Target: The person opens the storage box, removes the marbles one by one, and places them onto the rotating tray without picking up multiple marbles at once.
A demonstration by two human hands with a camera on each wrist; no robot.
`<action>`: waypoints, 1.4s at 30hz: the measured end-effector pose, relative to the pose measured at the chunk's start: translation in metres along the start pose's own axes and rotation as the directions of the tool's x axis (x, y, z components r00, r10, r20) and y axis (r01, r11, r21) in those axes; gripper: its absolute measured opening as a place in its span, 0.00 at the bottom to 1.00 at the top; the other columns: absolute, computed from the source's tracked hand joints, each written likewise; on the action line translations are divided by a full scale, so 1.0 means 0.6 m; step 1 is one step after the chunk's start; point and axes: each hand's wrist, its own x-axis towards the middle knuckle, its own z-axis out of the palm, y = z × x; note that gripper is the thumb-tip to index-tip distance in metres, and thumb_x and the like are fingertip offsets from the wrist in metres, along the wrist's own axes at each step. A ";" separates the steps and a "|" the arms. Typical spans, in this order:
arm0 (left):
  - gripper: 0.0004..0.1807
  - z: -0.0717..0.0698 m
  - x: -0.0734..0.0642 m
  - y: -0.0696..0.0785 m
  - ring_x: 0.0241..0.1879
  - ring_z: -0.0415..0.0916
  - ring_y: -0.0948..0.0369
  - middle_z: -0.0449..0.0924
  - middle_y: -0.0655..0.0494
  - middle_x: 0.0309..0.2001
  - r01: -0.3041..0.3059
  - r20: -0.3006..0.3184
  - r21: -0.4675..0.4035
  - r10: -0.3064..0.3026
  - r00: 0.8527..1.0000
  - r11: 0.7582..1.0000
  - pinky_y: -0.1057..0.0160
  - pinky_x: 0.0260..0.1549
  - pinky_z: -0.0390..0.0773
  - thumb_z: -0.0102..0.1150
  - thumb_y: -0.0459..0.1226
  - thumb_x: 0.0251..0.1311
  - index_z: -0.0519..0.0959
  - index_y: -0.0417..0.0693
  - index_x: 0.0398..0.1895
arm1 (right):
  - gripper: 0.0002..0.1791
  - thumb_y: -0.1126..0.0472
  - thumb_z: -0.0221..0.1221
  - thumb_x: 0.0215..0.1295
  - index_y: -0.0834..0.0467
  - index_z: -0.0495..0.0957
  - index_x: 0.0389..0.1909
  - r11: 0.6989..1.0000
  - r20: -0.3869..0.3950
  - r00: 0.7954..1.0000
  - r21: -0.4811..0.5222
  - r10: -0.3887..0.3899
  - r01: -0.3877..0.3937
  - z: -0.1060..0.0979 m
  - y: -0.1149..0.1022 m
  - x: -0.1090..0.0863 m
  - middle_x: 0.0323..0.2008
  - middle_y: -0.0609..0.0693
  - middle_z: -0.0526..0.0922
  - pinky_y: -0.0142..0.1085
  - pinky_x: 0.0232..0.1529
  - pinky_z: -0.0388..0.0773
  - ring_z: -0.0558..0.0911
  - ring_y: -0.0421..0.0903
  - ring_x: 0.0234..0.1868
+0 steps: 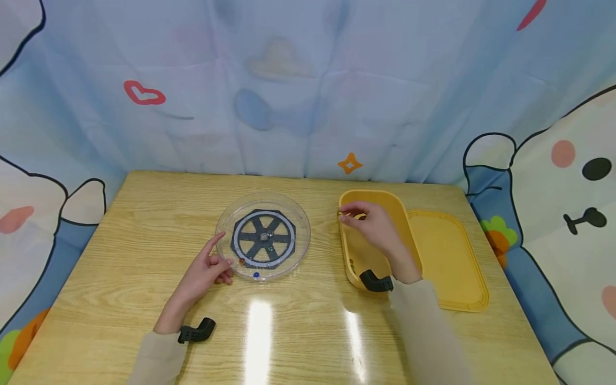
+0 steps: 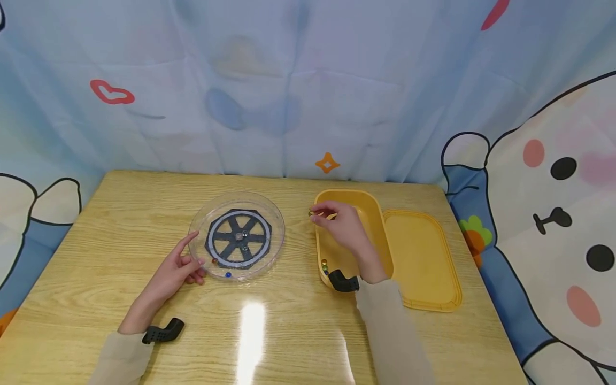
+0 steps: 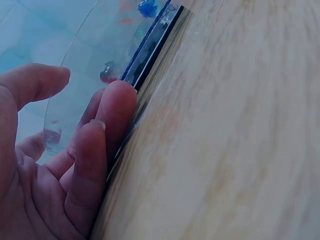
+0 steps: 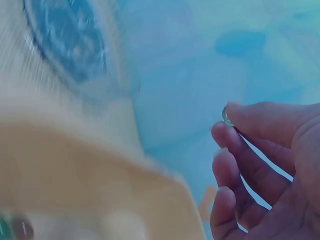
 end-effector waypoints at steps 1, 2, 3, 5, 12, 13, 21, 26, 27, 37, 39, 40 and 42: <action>0.40 0.000 0.000 0.000 0.26 0.82 0.54 0.81 0.44 0.29 0.000 -0.001 -0.002 0.000 1.000 1.000 0.63 0.27 0.80 0.55 0.32 0.71 0.47 0.53 0.80 | 0.12 0.59 0.65 0.67 0.59 0.84 0.49 1.000 -0.009 1.000 0.001 -0.008 0.008 0.007 -0.008 0.000 0.43 0.50 0.86 0.38 0.41 0.77 0.81 0.50 0.39; 0.40 0.000 0.000 -0.001 0.26 0.82 0.54 0.81 0.44 0.29 0.000 -0.001 -0.002 0.000 1.000 1.000 0.63 0.27 0.80 0.55 0.33 0.71 0.47 0.53 0.80 | 0.12 0.60 0.65 0.67 0.59 0.84 0.48 1.000 -0.019 1.000 0.003 -0.019 0.019 0.014 -0.016 -0.001 0.43 0.50 0.86 0.38 0.40 0.77 0.81 0.50 0.39; 0.40 0.000 -0.001 -0.001 0.26 0.82 0.54 0.81 0.43 0.29 0.001 -0.001 -0.003 -0.001 1.000 1.000 0.63 0.27 0.80 0.55 0.33 0.71 0.47 0.54 0.80 | 0.11 0.60 0.65 0.67 0.59 0.84 0.48 1.000 -0.027 0.999 0.003 -0.031 0.031 0.022 -0.024 -0.001 0.42 0.50 0.86 0.38 0.39 0.77 0.80 0.50 0.38; 0.41 -0.001 -0.001 -0.002 0.26 0.82 0.54 0.81 0.43 0.29 0.003 -0.003 -0.006 -0.003 1.000 1.000 0.63 0.27 0.80 0.55 0.33 0.71 0.47 0.54 0.80 | 0.10 0.62 0.66 0.66 0.59 0.85 0.47 0.998 -0.038 0.997 0.003 -0.060 0.060 0.042 -0.038 0.000 0.40 0.49 0.86 0.37 0.37 0.77 0.80 0.49 0.36; 0.41 -0.001 -0.001 -0.008 0.26 0.83 0.54 0.82 0.42 0.29 -0.009 0.000 -0.012 0.009 1.000 1.000 0.63 0.27 0.80 0.55 0.32 0.71 0.46 0.52 0.80 | 0.09 0.64 0.68 0.63 0.59 0.86 0.44 0.986 -0.020 0.986 -0.009 -0.166 0.166 0.126 -0.074 0.004 0.37 0.48 0.85 0.37 0.35 0.77 0.80 0.44 0.35; 0.41 -0.001 -0.001 -0.008 0.26 0.83 0.54 0.82 0.42 0.29 -0.011 0.000 -0.012 0.011 1.000 1.000 0.63 0.27 0.80 0.55 0.32 0.71 0.46 0.52 0.80 | 0.09 0.64 0.68 0.63 0.59 0.86 0.43 0.984 -0.008 0.984 -0.009 -0.178 0.178 0.138 -0.078 0.005 0.36 0.48 0.85 0.37 0.35 0.77 0.80 0.43 0.35; 0.41 -0.002 0.000 -0.009 0.26 0.83 0.54 0.82 0.42 0.30 -0.015 0.004 -0.012 0.015 1.000 1.000 0.62 0.27 0.81 0.56 0.33 0.71 0.46 0.52 0.80 | 0.10 0.62 0.67 0.64 0.60 0.86 0.45 0.980 0.116 0.973 0.044 -0.197 0.194 0.200 -0.097 0.012 0.38 0.47 0.85 0.35 0.30 0.76 0.81 0.44 0.35; 0.40 0.000 0.000 -0.008 0.26 0.83 0.55 0.81 0.40 0.30 -0.006 0.012 -0.032 0.007 1.000 0.999 0.62 0.28 0.81 0.56 0.33 0.71 0.47 0.52 0.80 | 0.11 0.62 0.67 0.65 0.60 0.85 0.46 0.980 0.145 0.969 0.051 -0.198 0.193 0.212 -0.102 0.015 0.39 0.46 0.85 0.34 0.30 0.76 0.80 0.42 0.35; 0.41 0.000 0.000 -0.008 0.25 0.82 0.55 0.81 0.40 0.30 -0.008 0.013 -0.037 0.009 1.000 0.999 0.62 0.27 0.81 0.55 0.32 0.71 0.47 0.52 0.80 | 0.10 0.62 0.67 0.65 0.60 0.85 0.46 0.980 0.147 0.969 0.051 -0.200 0.194 0.212 -0.104 0.015 0.39 0.46 0.85 0.34 0.30 0.76 0.80 0.42 0.35; 0.40 0.000 0.001 -0.005 0.25 0.82 0.56 0.81 0.42 0.30 -0.007 0.012 -0.047 0.007 1.000 0.999 0.61 0.28 0.82 0.55 0.32 0.71 0.47 0.53 0.80 | 0.09 0.62 0.67 0.65 0.57 0.85 0.45 0.981 0.158 0.968 0.052 -0.194 0.188 0.215 -0.102 0.018 0.39 0.45 0.85 0.35 0.31 0.77 0.80 0.40 0.36; 0.40 -0.001 0.001 -0.005 0.25 0.82 0.56 0.81 0.41 0.30 -0.008 0.014 -0.047 0.009 1.000 0.999 0.61 0.28 0.82 0.55 0.32 0.71 0.47 0.52 0.80 | 0.10 0.61 0.67 0.65 0.58 0.85 0.45 0.983 0.165 0.969 0.047 -0.184 0.178 0.215 -0.098 0.019 0.39 0.44 0.85 0.35 0.31 0.77 0.81 0.41 0.36; 0.41 -0.001 0.001 -0.005 0.25 0.82 0.56 0.81 0.41 0.30 -0.010 0.016 -0.046 0.011 1.000 0.999 0.61 0.28 0.82 0.55 0.32 0.71 0.46 0.52 0.81 | 0.10 0.61 0.67 0.65 0.58 0.85 0.45 0.984 0.167 0.970 0.044 -0.176 0.171 0.214 -0.096 0.019 0.39 0.44 0.85 0.35 0.31 0.77 0.81 0.41 0.36; 0.41 -0.001 0.001 -0.005 0.25 0.82 0.56 0.81 0.40 0.30 -0.014 0.019 -0.045 0.015 1.000 0.999 0.61 0.28 0.82 0.55 0.32 0.71 0.46 0.51 0.81 | 0.10 0.60 0.67 0.65 0.58 0.85 0.46 0.987 0.165 0.973 0.037 -0.161 0.158 0.209 -0.094 0.019 0.38 0.43 0.85 0.35 0.30 0.76 0.81 0.43 0.36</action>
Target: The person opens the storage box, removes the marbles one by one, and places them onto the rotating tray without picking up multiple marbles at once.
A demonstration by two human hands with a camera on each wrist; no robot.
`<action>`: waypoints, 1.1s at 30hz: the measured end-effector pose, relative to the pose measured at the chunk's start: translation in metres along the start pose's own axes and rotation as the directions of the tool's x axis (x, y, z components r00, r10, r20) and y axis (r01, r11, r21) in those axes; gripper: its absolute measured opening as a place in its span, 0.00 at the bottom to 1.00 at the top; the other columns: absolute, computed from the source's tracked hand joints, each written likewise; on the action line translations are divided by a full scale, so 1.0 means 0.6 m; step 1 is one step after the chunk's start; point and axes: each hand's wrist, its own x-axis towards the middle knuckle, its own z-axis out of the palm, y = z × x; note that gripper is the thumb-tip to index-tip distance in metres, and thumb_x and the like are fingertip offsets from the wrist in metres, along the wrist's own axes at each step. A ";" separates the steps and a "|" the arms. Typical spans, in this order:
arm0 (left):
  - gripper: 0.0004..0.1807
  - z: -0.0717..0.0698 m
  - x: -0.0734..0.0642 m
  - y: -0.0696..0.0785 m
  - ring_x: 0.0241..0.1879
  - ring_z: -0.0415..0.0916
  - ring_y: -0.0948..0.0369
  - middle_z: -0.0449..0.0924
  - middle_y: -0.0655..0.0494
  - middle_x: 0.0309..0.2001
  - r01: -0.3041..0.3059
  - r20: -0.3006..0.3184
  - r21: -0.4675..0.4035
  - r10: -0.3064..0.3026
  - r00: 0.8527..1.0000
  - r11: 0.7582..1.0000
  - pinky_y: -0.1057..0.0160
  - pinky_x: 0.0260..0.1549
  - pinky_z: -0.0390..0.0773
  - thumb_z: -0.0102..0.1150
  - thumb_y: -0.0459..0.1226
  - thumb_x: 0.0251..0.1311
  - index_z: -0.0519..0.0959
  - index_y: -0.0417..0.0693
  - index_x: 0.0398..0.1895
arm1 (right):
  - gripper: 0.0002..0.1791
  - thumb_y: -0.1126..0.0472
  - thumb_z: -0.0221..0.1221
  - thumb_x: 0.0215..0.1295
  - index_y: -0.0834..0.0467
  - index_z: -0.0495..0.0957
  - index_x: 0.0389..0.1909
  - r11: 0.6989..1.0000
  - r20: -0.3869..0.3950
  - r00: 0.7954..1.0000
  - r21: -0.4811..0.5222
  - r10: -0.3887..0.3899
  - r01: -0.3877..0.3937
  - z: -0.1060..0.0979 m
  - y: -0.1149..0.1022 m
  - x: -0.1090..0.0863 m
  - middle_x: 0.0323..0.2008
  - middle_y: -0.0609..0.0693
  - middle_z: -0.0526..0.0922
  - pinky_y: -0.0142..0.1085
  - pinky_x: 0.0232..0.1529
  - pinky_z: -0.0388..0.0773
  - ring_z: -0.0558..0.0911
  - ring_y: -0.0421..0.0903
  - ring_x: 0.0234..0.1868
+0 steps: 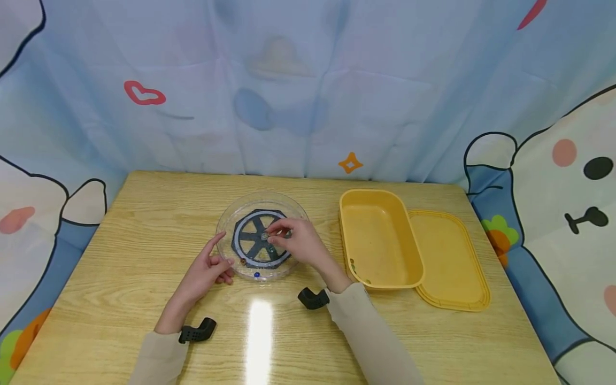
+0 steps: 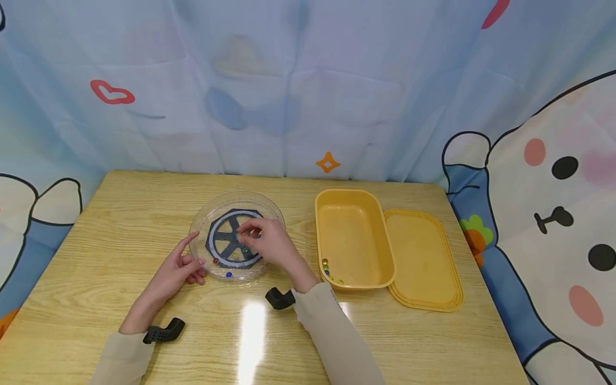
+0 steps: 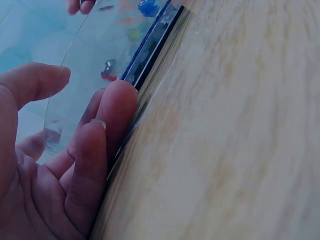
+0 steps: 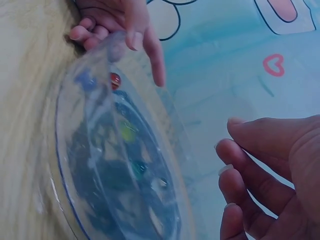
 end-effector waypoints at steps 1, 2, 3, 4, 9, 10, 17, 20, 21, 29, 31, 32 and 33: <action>0.41 0.000 0.000 0.000 0.25 0.82 0.55 0.81 0.39 0.30 -0.002 0.002 0.001 0.002 1.000 1.000 0.61 0.28 0.82 0.55 0.32 0.71 0.46 0.51 0.81 | 0.11 0.60 0.67 0.65 0.58 0.85 0.46 1.000 -0.006 1.000 -0.002 0.008 -0.008 -0.004 0.001 -0.001 0.38 0.43 0.85 0.36 0.29 0.76 0.81 0.44 0.36; 0.41 0.000 0.000 0.000 0.25 0.82 0.55 0.81 0.39 0.30 -0.002 0.003 0.003 0.002 1.000 1.000 0.61 0.28 0.82 0.55 0.32 0.71 0.46 0.51 0.81 | 0.11 0.60 0.67 0.65 0.58 0.86 0.46 1.000 -0.015 1.000 -0.001 0.013 -0.013 -0.009 0.001 -0.003 0.38 0.43 0.85 0.36 0.29 0.76 0.81 0.45 0.36; 0.41 0.000 0.000 0.000 0.25 0.82 0.55 0.81 0.39 0.30 0.001 0.000 0.002 -0.001 1.000 1.000 0.61 0.28 0.82 0.55 0.32 0.71 0.46 0.51 0.81 | 0.10 0.60 0.67 0.65 0.59 0.86 0.46 1.000 -0.027 1.000 0.002 0.010 -0.010 -0.014 0.002 -0.004 0.37 0.44 0.85 0.37 0.30 0.76 0.80 0.46 0.36; 0.41 0.001 0.000 0.000 0.25 0.82 0.55 0.81 0.39 0.30 0.004 -0.002 0.002 -0.004 1.000 1.000 0.61 0.28 0.82 0.55 0.32 0.71 0.46 0.52 0.81 | 0.10 0.61 0.66 0.65 0.59 0.86 0.46 1.000 -0.040 0.999 0.004 0.004 -0.004 -0.022 0.003 -0.005 0.37 0.45 0.85 0.37 0.30 0.76 0.80 0.47 0.36; 0.41 0.002 0.000 0.002 0.26 0.82 0.55 0.81 0.39 0.31 0.011 -0.004 0.001 -0.011 1.000 1.000 0.61 0.28 0.82 0.55 0.32 0.71 0.47 0.53 0.80 | 0.07 0.65 0.66 0.66 0.59 0.86 0.44 0.999 -0.088 0.996 -0.009 0.030 -0.031 -0.081 0.001 -0.016 0.37 0.48 0.85 0.39 0.36 0.77 0.79 0.45 0.37; 0.41 0.001 0.000 0.002 0.26 0.82 0.55 0.81 0.39 0.31 0.009 -0.002 0.001 -0.009 1.000 1.000 0.61 0.28 0.82 0.55 0.32 0.71 0.46 0.52 0.81 | 0.07 0.64 0.66 0.66 0.58 0.86 0.44 0.999 -0.095 0.995 -0.023 0.044 -0.046 -0.096 0.001 -0.020 0.37 0.47 0.86 0.39 0.37 0.78 0.80 0.45 0.37; 0.41 0.001 -0.001 0.001 0.26 0.82 0.55 0.81 0.41 0.30 0.010 -0.002 -0.008 -0.010 1.000 1.000 0.61 0.28 0.82 0.55 0.31 0.71 0.46 0.53 0.81 | 0.08 0.61 0.65 0.67 0.57 0.85 0.45 0.990 -0.106 0.989 -0.094 0.100 -0.110 -0.198 0.023 -0.043 0.40 0.49 0.85 0.41 0.40 0.77 0.79 0.47 0.40; 0.41 0.001 -0.002 0.003 0.26 0.82 0.55 0.81 0.42 0.30 0.003 0.002 -0.007 -0.003 1.000 1.000 0.61 0.28 0.82 0.55 0.31 0.71 0.46 0.52 0.81 | 0.10 0.61 0.64 0.68 0.59 0.84 0.47 0.987 -0.086 0.990 -0.104 0.110 -0.119 -0.235 0.044 -0.055 0.42 0.51 0.85 0.42 0.42 0.77 0.79 0.48 0.42; 0.41 0.002 -0.002 0.003 0.26 0.82 0.56 0.81 0.42 0.29 0.002 0.003 -0.006 -0.002 1.000 1.000 0.61 0.28 0.82 0.55 0.31 0.71 0.46 0.51 0.80 | 0.11 0.60 0.64 0.69 0.59 0.84 0.48 0.987 -0.081 0.990 -0.102 0.119 -0.127 -0.245 0.052 -0.058 0.42 0.51 0.85 0.43 0.41 0.77 0.79 0.48 0.42; 0.41 0.001 -0.002 0.004 0.25 0.82 0.56 0.81 0.43 0.29 -0.001 -0.002 0.003 0.001 1.000 1.000 0.62 0.28 0.82 0.55 0.31 0.71 0.45 0.50 0.80 | 0.12 0.63 0.64 0.68 0.66 0.83 0.48 0.983 0.009 0.984 -0.050 0.179 -0.178 -0.284 0.124 -0.072 0.44 0.56 0.85 0.38 0.41 0.77 0.79 0.49 0.42; 0.41 0.002 -0.003 0.004 0.25 0.82 0.56 0.81 0.43 0.29 0.005 -0.006 0.001 -0.005 1.000 1.000 0.62 0.28 0.82 0.55 0.31 0.71 0.46 0.51 0.80 | 0.12 0.65 0.64 0.67 0.67 0.83 0.47 0.983 0.064 0.981 -0.029 0.185 -0.183 -0.283 0.138 -0.072 0.43 0.58 0.85 0.37 0.41 0.78 0.80 0.49 0.41; 0.41 0.002 -0.003 0.005 0.25 0.82 0.56 0.81 0.42 0.29 0.008 -0.009 0.000 -0.008 1.000 1.000 0.62 0.28 0.82 0.55 0.31 0.71 0.46 0.52 0.80 | 0.12 0.66 0.65 0.66 0.68 0.83 0.47 0.982 0.096 0.977 -0.015 0.190 -0.189 -0.281 0.144 -0.071 0.42 0.58 0.85 0.37 0.40 0.78 0.80 0.49 0.40; 0.41 0.002 -0.002 0.005 0.25 0.82 0.56 0.81 0.42 0.30 0.009 -0.008 0.000 -0.009 1.000 1.000 0.62 0.28 0.82 0.55 0.31 0.71 0.46 0.52 0.81 | 0.12 0.67 0.65 0.65 0.69 0.83 0.47 0.981 0.134 0.972 0.007 0.193 -0.196 -0.280 0.149 -0.071 0.42 0.59 0.85 0.38 0.40 0.79 0.81 0.50 0.40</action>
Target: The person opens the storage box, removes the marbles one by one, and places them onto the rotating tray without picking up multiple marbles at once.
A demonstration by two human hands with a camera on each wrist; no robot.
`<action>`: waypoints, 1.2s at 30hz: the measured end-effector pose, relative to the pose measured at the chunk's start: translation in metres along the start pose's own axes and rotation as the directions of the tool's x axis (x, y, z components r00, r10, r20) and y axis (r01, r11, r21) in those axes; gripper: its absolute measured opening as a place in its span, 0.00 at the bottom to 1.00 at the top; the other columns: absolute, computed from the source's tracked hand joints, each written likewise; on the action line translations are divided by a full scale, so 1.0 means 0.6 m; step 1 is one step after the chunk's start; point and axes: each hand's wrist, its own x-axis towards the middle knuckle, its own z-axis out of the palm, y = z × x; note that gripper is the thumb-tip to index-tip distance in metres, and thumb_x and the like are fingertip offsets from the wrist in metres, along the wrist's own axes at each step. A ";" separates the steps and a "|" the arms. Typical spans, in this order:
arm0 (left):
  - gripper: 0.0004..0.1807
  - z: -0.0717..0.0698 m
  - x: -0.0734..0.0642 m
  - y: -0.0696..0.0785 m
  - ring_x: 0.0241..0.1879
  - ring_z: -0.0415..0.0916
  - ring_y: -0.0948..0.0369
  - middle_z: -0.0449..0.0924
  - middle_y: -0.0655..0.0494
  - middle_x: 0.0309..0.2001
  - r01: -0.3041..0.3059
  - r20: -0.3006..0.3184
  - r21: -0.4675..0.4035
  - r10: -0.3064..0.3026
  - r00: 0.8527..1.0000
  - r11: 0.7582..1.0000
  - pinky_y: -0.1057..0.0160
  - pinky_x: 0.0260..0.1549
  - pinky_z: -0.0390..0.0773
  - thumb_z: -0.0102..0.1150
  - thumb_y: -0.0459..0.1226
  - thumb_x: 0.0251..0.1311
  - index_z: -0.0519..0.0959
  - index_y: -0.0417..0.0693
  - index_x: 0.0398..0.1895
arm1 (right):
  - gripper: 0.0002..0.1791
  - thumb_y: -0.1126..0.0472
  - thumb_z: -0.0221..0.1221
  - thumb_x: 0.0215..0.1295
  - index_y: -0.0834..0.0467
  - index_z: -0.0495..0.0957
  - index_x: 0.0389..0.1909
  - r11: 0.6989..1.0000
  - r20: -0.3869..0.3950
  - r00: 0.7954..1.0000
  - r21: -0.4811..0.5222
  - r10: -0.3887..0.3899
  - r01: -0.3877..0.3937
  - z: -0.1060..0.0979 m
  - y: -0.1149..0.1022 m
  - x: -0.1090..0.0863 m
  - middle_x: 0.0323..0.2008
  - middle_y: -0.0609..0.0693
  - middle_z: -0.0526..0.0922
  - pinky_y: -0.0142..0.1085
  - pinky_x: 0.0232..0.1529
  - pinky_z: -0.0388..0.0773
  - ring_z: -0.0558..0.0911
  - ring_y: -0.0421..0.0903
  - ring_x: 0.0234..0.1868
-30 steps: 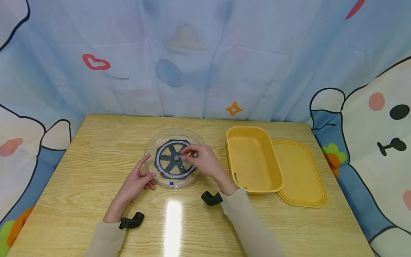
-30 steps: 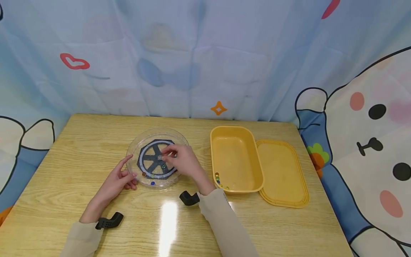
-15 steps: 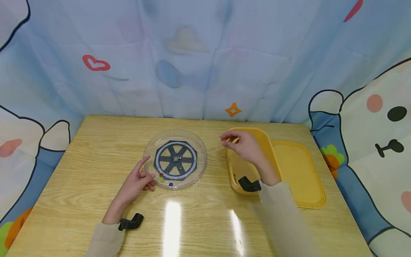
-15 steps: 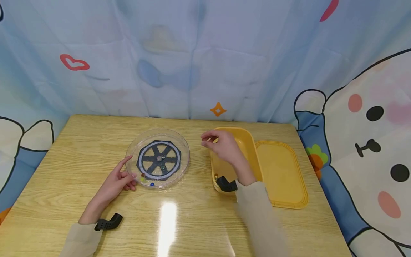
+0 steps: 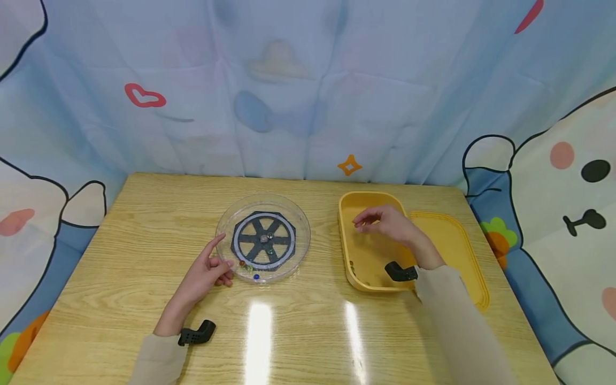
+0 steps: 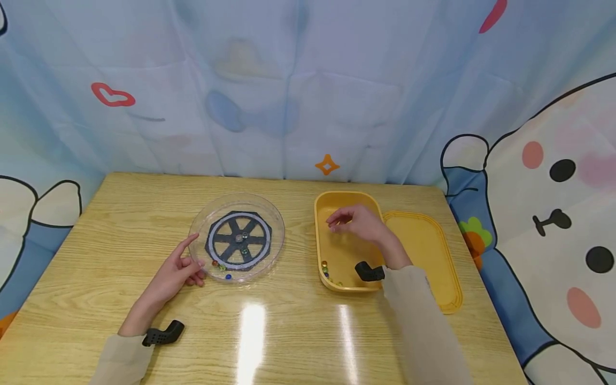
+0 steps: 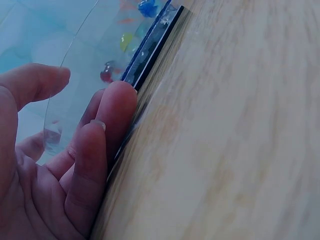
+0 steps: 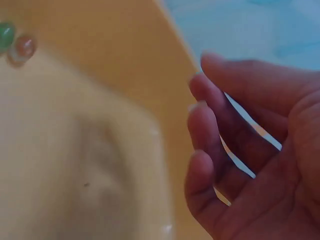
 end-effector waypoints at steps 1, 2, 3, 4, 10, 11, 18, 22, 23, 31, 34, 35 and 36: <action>0.41 0.000 0.000 0.000 0.25 0.82 0.55 0.81 0.41 0.30 0.000 -0.002 0.001 0.000 1.000 1.000 0.61 0.28 0.82 0.55 0.31 0.71 0.46 0.52 0.80 | 0.12 0.67 0.66 0.64 0.69 0.83 0.46 1.000 0.035 0.999 0.015 0.012 -0.013 0.001 0.005 0.002 0.41 0.60 0.86 0.38 0.40 0.79 0.81 0.50 0.40; 0.41 0.000 0.000 -0.001 0.25 0.82 0.55 0.81 0.41 0.30 0.001 -0.002 0.001 -0.001 1.000 1.000 0.61 0.28 0.82 0.55 0.31 0.71 0.47 0.52 0.80 | 0.12 0.67 0.66 0.63 0.68 0.84 0.46 0.999 0.070 0.997 0.021 0.023 -0.025 0.003 0.010 0.004 0.40 0.59 0.86 0.38 0.41 0.79 0.82 0.50 0.39; 0.41 0.001 0.001 -0.001 0.25 0.82 0.55 0.81 0.40 0.30 0.005 -0.006 0.000 -0.005 1.000 1.000 0.62 0.28 0.82 0.55 0.31 0.71 0.47 0.53 0.80 | 0.13 0.66 0.67 0.62 0.67 0.84 0.46 0.999 0.106 0.994 0.024 0.027 -0.030 0.004 0.015 0.006 0.40 0.58 0.86 0.38 0.41 0.79 0.82 0.50 0.39; 0.41 0.001 0.002 -0.001 0.25 0.82 0.55 0.81 0.40 0.30 0.005 -0.005 0.001 -0.005 1.000 1.000 0.62 0.28 0.82 0.55 0.31 0.71 0.47 0.53 0.80 | 0.13 0.66 0.68 0.61 0.67 0.85 0.45 0.999 0.144 0.989 0.028 0.035 -0.040 0.006 0.019 0.007 0.40 0.58 0.87 0.38 0.41 0.79 0.82 0.50 0.39; 0.41 0.003 0.004 -0.003 0.25 0.82 0.55 0.81 0.41 0.29 0.006 0.004 -0.010 -0.006 1.000 1.000 0.62 0.28 0.82 0.56 0.31 0.71 0.47 0.53 0.80 | 0.11 0.66 0.71 0.58 0.64 0.86 0.42 0.997 0.350 0.934 -0.013 0.079 -0.079 0.017 0.045 0.018 0.37 0.53 0.87 0.33 0.40 0.77 0.81 0.46 0.36; 0.41 0.004 0.004 -0.003 0.25 0.82 0.55 0.81 0.42 0.29 0.005 0.007 -0.011 -0.005 1.000 1.000 0.62 0.28 0.82 0.56 0.32 0.71 0.46 0.52 0.80 | 0.11 0.66 0.71 0.57 0.64 0.86 0.41 0.997 0.375 0.924 -0.020 0.079 -0.077 0.019 0.048 0.019 0.36 0.52 0.86 0.32 0.38 0.76 0.79 0.45 0.34; 0.41 0.003 0.005 -0.001 0.25 0.82 0.55 0.81 0.41 0.30 0.004 -0.003 -0.005 -0.004 1.000 1.000 0.62 0.27 0.82 0.56 0.32 0.71 0.47 0.54 0.80 | 0.09 0.64 0.73 0.54 0.61 0.86 0.35 0.996 0.457 0.887 -0.084 0.062 -0.026 0.028 0.051 0.026 0.30 0.48 0.80 0.32 0.31 0.67 0.69 0.43 0.30; 0.40 0.003 0.004 -0.002 0.26 0.82 0.54 0.81 0.41 0.30 0.011 -0.003 0.004 -0.011 1.000 1.000 0.62 0.28 0.82 0.56 0.33 0.71 0.47 0.54 0.80 | 0.09 0.66 0.73 0.53 0.61 0.86 0.35 0.996 0.472 0.881 -0.086 0.045 -0.005 0.030 0.048 0.027 0.34 0.49 0.82 0.32 0.34 0.68 0.70 0.44 0.32; 0.40 0.003 0.004 -0.003 0.26 0.82 0.54 0.81 0.41 0.30 0.012 -0.004 0.007 -0.012 1.000 1.000 0.62 0.28 0.81 0.56 0.33 0.71 0.47 0.54 0.80 | 0.09 0.66 0.73 0.52 0.61 0.86 0.35 0.996 0.474 0.880 -0.089 0.041 0.001 0.030 0.048 0.027 0.35 0.49 0.82 0.32 0.34 0.68 0.70 0.44 0.33; 0.41 -0.001 0.001 -0.005 0.25 0.82 0.54 0.81 0.42 0.30 0.010 -0.008 0.002 -0.010 1.000 1.000 0.62 0.28 0.82 0.56 0.32 0.71 0.47 0.53 0.80 | 0.06 0.65 0.75 0.51 0.59 0.87 0.30 0.987 0.459 0.887 -0.158 0.050 0.026 0.044 0.038 0.031 0.33 0.46 0.82 0.33 0.36 0.71 0.73 0.43 0.33; 0.40 -0.001 0.002 -0.005 0.25 0.82 0.55 0.81 0.42 0.30 0.012 -0.006 -0.001 -0.012 1.000 1.000 0.62 0.28 0.82 0.56 0.33 0.71 0.47 0.53 0.80 | 0.06 0.66 0.75 0.50 0.58 0.87 0.28 0.986 0.449 0.890 -0.169 0.072 0.005 0.046 0.036 0.032 0.32 0.45 0.82 0.34 0.36 0.71 0.73 0.43 0.33; 0.40 -0.001 0.002 -0.004 0.25 0.82 0.55 0.81 0.42 0.30 0.012 -0.006 -0.002 -0.012 1.000 1.000 0.62 0.28 0.82 0.56 0.33 0.71 0.47 0.53 0.80 | 0.05 0.66 0.75 0.51 0.58 0.87 0.28 0.985 0.448 0.891 -0.170 0.072 0.006 0.046 0.036 0.031 0.32 0.45 0.82 0.34 0.36 0.71 0.73 0.44 0.33; 0.40 -0.001 0.002 -0.004 0.25 0.82 0.55 0.81 0.42 0.30 0.011 -0.004 -0.002 -0.011 1.000 1.000 0.62 0.28 0.82 0.56 0.33 0.71 0.47 0.53 0.80 | 0.05 0.66 0.75 0.51 0.59 0.87 0.28 0.986 0.448 0.892 -0.166 0.064 0.012 0.045 0.036 0.031 0.32 0.46 0.82 0.34 0.36 0.71 0.74 0.44 0.33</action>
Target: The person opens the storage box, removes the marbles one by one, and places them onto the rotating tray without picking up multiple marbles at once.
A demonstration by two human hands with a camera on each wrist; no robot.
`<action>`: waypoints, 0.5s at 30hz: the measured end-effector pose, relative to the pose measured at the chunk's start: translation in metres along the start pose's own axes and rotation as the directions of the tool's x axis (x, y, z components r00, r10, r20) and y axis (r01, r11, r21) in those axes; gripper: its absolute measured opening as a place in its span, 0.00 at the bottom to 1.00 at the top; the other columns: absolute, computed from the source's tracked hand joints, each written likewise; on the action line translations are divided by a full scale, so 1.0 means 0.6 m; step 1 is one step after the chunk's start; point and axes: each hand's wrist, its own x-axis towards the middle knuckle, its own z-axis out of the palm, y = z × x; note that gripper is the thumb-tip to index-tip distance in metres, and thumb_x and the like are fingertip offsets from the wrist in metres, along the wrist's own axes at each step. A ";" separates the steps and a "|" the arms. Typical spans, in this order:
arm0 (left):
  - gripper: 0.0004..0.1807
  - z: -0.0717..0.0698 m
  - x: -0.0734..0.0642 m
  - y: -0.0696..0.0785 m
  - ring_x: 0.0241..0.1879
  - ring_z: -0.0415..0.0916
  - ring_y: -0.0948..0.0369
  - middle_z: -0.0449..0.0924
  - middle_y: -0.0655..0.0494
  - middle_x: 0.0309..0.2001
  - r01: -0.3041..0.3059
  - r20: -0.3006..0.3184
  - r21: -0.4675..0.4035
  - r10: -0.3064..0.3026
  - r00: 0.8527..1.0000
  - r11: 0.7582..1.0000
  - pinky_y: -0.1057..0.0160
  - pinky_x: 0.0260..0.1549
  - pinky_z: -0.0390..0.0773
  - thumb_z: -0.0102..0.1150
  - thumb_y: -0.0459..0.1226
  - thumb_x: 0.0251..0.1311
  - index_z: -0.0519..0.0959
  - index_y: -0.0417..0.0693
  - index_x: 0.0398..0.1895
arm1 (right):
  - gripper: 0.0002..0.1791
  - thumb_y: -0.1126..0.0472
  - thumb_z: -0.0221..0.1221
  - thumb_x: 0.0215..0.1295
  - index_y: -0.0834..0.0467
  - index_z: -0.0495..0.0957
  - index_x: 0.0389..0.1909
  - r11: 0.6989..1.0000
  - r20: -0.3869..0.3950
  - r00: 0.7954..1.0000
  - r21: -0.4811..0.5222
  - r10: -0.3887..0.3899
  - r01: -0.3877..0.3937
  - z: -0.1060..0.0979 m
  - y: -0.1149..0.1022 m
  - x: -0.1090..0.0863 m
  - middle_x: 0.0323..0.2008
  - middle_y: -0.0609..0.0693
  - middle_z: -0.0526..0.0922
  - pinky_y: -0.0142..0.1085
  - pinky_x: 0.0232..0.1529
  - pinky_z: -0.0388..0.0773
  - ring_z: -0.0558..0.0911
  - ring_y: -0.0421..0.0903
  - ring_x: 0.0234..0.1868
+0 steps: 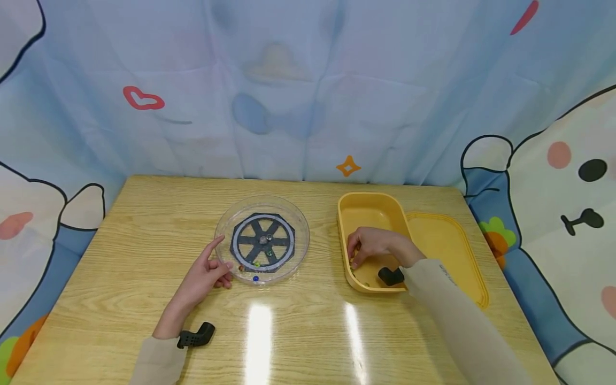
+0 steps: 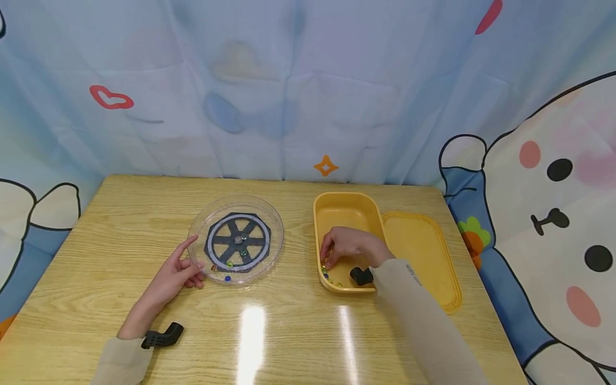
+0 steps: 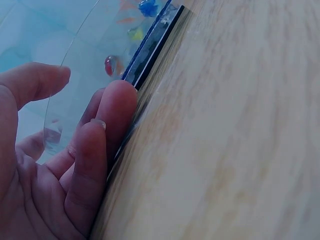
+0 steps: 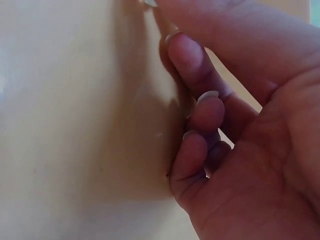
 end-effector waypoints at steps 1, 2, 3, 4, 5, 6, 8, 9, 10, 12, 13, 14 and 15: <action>0.40 0.000 -0.001 0.000 0.26 0.82 0.55 0.81 0.42 0.30 0.000 0.000 0.001 0.000 1.000 1.000 0.62 0.28 0.82 0.56 0.33 0.71 0.47 0.53 0.80 | 0.05 0.65 0.74 0.52 0.59 0.87 0.28 1.000 -0.002 1.000 0.001 -0.012 0.012 0.000 0.001 0.000 0.32 0.46 0.82 0.34 0.36 0.71 0.74 0.44 0.33; 0.40 0.000 -0.001 0.000 0.26 0.82 0.55 0.81 0.42 0.30 0.000 -0.001 0.004 0.000 1.000 1.000 0.62 0.28 0.82 0.56 0.33 0.71 0.47 0.53 0.80 | 0.05 0.65 0.74 0.52 0.59 0.87 0.28 1.000 -0.005 1.000 0.007 -0.021 0.021 0.000 0.003 -0.001 0.33 0.46 0.83 0.34 0.36 0.71 0.74 0.45 0.33; 0.40 -0.001 -0.001 0.000 0.26 0.82 0.55 0.81 0.42 0.30 0.000 -0.002 0.007 0.000 1.000 1.000 0.61 0.28 0.82 0.56 0.33 0.71 0.48 0.53 0.80 | 0.04 0.64 0.74 0.54 0.59 0.88 0.29 1.000 -0.008 1.000 0.012 -0.029 0.029 -0.001 0.005 -0.003 0.33 0.47 0.83 0.34 0.36 0.72 0.74 0.45 0.33; 0.40 -0.001 -0.001 0.000 0.26 0.82 0.54 0.81 0.42 0.30 0.000 -0.004 0.008 0.000 1.000 1.000 0.61 0.28 0.82 0.56 0.33 0.71 0.48 0.54 0.80 | 0.04 0.64 0.73 0.54 0.59 0.88 0.30 0.999 -0.012 0.999 0.022 -0.035 0.035 -0.002 0.006 -0.004 0.34 0.47 0.84 0.34 0.37 0.72 0.75 0.45 0.34; 0.40 -0.001 -0.001 0.000 0.26 0.82 0.54 0.81 0.41 0.30 0.001 -0.006 0.009 -0.001 1.000 1.000 0.61 0.28 0.82 0.56 0.33 0.71 0.48 0.54 0.80 | 0.04 0.63 0.73 0.55 0.59 0.88 0.31 0.999 -0.017 0.999 0.034 -0.036 0.037 -0.003 0.008 -0.006 0.34 0.48 0.85 0.33 0.37 0.72 0.75 0.45 0.34; 0.40 -0.001 0.000 0.000 0.26 0.82 0.54 0.81 0.41 0.31 0.002 -0.008 0.011 -0.002 1.000 1.000 0.61 0.29 0.82 0.56 0.33 0.71 0.48 0.54 0.80 | 0.05 0.63 0.72 0.56 0.59 0.88 0.32 0.998 -0.022 0.999 0.049 -0.036 0.037 -0.004 0.010 -0.007 0.34 0.48 0.85 0.33 0.36 0.72 0.75 0.45 0.33; 0.40 0.000 0.000 -0.001 0.26 0.82 0.54 0.81 0.40 0.31 0.004 -0.014 0.012 -0.004 1.000 1.000 0.61 0.29 0.82 0.56 0.33 0.71 0.49 0.55 0.80 | 0.05 0.63 0.72 0.57 0.59 0.88 0.34 0.996 -0.031 0.999 0.084 -0.030 0.033 -0.007 0.011 -0.009 0.34 0.49 0.86 0.33 0.35 0.73 0.76 0.45 0.32; 0.40 0.000 0.000 -0.001 0.26 0.82 0.54 0.81 0.40 0.31 0.004 -0.014 0.010 -0.004 1.000 1.000 0.61 0.29 0.82 0.56 0.33 0.71 0.49 0.55 0.80 | 0.06 0.63 0.71 0.57 0.60 0.88 0.35 0.995 -0.034 0.999 0.099 -0.026 0.030 -0.008 0.010 -0.010 0.34 0.50 0.86 0.33 0.34 0.73 0.76 0.44 0.31; 0.40 0.000 0.000 -0.001 0.26 0.82 0.54 0.81 0.40 0.31 0.002 -0.013 0.008 -0.002 1.000 1.000 0.61 0.29 0.82 0.56 0.33 0.71 0.48 0.55 0.80 | 0.06 0.63 0.71 0.57 0.61 0.88 0.35 0.993 -0.040 0.999 0.113 -0.023 0.028 -0.009 0.010 -0.011 0.33 0.50 0.86 0.32 0.34 0.73 0.76 0.44 0.30; 0.40 0.000 0.000 0.000 0.26 0.82 0.54 0.81 0.40 0.31 0.000 -0.010 0.004 0.000 1.000 1.000 0.61 0.28 0.82 0.56 0.33 0.71 0.48 0.54 0.80 | 0.07 0.63 0.71 0.58 0.62 0.88 0.36 0.991 -0.050 0.999 0.130 -0.018 0.024 -0.010 0.011 -0.011 0.32 0.51 0.86 0.32 0.33 0.74 0.77 0.43 0.29; 0.40 0.000 -0.001 0.000 0.26 0.82 0.54 0.81 0.41 0.30 -0.002 -0.007 0.003 0.002 1.000 1.000 0.61 0.28 0.82 0.56 0.33 0.71 0.48 0.54 0.80 | 0.08 0.63 0.71 0.58 0.62 0.87 0.36 0.990 -0.054 0.998 0.136 -0.014 0.021 -0.010 0.012 -0.012 0.31 0.51 0.86 0.32 0.33 0.75 0.78 0.43 0.29; 0.40 0.000 -0.001 0.001 0.26 0.82 0.54 0.81 0.41 0.30 -0.004 -0.005 0.002 0.004 1.000 1.000 0.61 0.28 0.82 0.56 0.33 0.71 0.48 0.54 0.80 | 0.08 0.63 0.71 0.58 0.62 0.88 0.36 0.990 -0.059 0.998 0.138 -0.009 0.017 -0.011 0.013 -0.012 0.31 0.51 0.86 0.32 0.34 0.75 0.78 0.42 0.30; 0.41 -0.001 -0.001 0.002 0.25 0.82 0.55 0.81 0.41 0.30 -0.005 -0.002 0.003 0.005 1.000 1.000 0.61 0.28 0.82 0.56 0.33 0.71 0.47 0.54 0.80 | 0.08 0.63 0.71 0.58 0.62 0.88 0.36 0.991 -0.066 0.998 0.134 -0.006 0.014 -0.013 0.014 -0.013 0.32 0.51 0.87 0.32 0.35 0.75 0.79 0.42 0.31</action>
